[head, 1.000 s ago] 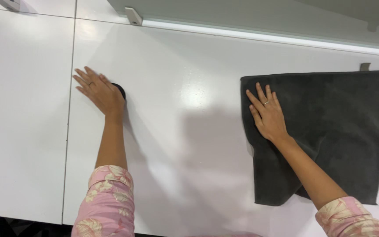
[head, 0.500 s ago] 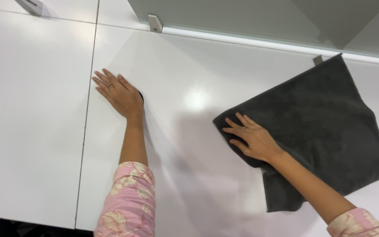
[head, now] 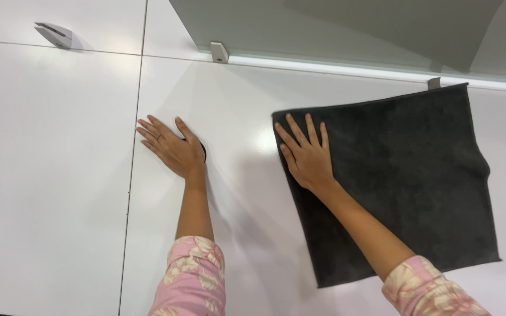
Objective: The person sprays cleaning liquid onto a desk and wipes the surface with a cloth.
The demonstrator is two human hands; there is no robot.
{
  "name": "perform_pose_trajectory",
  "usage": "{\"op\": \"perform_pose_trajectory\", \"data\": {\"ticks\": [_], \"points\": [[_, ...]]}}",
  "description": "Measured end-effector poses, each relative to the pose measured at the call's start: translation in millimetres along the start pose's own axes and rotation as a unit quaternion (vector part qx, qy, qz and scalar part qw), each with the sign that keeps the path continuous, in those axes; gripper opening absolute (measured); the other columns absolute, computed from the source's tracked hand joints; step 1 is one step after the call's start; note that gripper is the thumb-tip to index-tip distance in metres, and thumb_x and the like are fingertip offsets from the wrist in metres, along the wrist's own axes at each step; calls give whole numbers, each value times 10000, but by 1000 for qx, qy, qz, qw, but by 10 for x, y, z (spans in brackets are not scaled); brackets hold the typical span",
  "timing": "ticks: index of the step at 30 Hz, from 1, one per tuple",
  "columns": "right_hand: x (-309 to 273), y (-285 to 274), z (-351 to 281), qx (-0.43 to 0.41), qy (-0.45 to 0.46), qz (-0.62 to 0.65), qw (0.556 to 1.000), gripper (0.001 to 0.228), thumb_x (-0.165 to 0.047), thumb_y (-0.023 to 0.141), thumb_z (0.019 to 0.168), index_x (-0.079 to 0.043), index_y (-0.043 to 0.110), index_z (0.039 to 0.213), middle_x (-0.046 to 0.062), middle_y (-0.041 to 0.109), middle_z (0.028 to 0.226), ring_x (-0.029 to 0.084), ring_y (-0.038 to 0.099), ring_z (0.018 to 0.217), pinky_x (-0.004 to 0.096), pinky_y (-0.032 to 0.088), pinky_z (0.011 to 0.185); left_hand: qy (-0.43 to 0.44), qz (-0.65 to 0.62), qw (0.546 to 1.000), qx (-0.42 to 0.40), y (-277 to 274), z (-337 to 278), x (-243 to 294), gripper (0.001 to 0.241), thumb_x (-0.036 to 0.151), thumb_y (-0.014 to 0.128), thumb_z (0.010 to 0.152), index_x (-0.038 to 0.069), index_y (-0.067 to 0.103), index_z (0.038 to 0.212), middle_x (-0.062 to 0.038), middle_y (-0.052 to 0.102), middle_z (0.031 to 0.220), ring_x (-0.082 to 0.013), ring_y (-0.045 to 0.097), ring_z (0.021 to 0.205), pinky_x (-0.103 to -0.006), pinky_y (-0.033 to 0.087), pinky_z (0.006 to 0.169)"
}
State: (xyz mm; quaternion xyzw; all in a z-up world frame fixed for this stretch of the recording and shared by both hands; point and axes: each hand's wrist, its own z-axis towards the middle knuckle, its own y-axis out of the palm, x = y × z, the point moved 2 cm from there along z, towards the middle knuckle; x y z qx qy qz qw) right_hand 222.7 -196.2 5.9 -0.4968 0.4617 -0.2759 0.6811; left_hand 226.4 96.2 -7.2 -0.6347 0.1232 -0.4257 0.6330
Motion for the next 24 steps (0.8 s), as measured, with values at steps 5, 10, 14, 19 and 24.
{"op": "perform_pose_trajectory", "data": {"ticks": [5,10,14,19,24], "points": [[2,145,444,15,24,-15,999,502,-409,345,1105,-290,418,1587,43,335,1671,424,247,1534,625,113,1233,-8,-12,1000,3,-2,-8,11,714,427,408,1107,-66,244,1596,-264,203,1676,-397,153,1574,-499,145,1295],[-25,174,869,17,36,-43,998,528,-400,371,1074,-290,398,1590,63,307,1672,430,201,1528,654,87,1215,-12,-45,999,24,-64,-30,37,749,461,462,1082,-56,267,1588,-272,214,1675,-380,164,1577,-491,159,1309],[-56,220,1069,49,43,-57,996,540,-376,389,1067,-250,401,1591,77,309,1678,443,189,1533,661,79,1211,-11,-76,997,31,-58,-25,-3,748,439,464,1079,-81,269,1580,-294,204,1664,-410,146,1571,-493,162,1291],[-6,230,1063,63,47,-38,996,535,-401,408,1072,-242,424,1582,73,324,1669,443,203,1530,653,90,1219,0,-77,996,40,-36,-41,3,750,437,478,1077,-91,281,1571,-308,199,1659,-425,149,1566,-495,158,1291],[134,174,897,68,36,-26,997,545,-444,429,1066,-231,451,1567,75,358,1654,437,262,1517,627,134,1227,3,-66,997,28,-44,-30,-7,739,442,467,1096,-103,297,1566,-319,198,1659,-431,141,1571,-503,150,1300]]}}
